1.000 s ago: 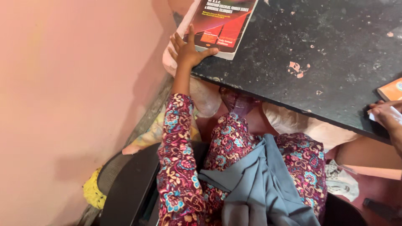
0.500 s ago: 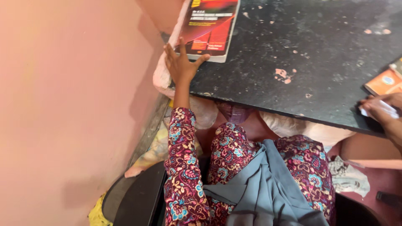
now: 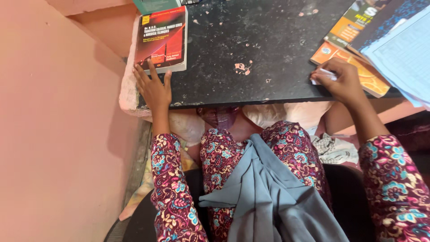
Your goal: The person wipes a dark tabletop with a white cloth, repeatedly moving books and papers aside to reach different areas. The person handles several books and a stack of papers, then continues wiping the surface.
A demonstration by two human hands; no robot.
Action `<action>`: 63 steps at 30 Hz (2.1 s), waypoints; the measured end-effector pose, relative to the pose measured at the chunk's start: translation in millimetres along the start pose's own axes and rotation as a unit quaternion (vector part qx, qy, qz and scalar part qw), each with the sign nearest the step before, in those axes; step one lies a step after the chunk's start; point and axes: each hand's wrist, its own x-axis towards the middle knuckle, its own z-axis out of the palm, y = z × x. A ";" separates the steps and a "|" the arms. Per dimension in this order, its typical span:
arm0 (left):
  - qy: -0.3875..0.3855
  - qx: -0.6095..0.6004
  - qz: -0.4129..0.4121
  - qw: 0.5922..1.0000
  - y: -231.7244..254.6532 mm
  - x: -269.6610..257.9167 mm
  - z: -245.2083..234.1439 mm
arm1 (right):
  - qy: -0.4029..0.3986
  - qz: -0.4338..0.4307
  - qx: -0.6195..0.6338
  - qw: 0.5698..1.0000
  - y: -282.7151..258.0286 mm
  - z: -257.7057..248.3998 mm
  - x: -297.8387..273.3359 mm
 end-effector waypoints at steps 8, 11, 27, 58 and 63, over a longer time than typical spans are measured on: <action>0.012 0.048 0.038 0.998 20.8 -33.0 -4.1 | 0.006 -0.021 -0.087 0.996 -10.6 7.1 -2.6; -0.025 0.047 0.053 0.997 33.8 -41.8 2.3 | -0.018 -0.056 -0.121 0.991 -23.2 10.2 -5.7; -0.159 -0.032 0.192 0.968 272.1 -70.3 59.0 | 0.145 -0.124 -0.334 0.923 -46.0 46.1 -33.1; -0.117 -0.205 0.233 0.944 382.8 -105.6 73.0 | 0.453 0.212 0.086 0.862 -2.8 31.9 -101.3; -0.125 -0.211 0.227 0.942 379.6 -105.6 79.9 | 0.392 0.233 -0.017 0.890 16.7 9.0 -99.4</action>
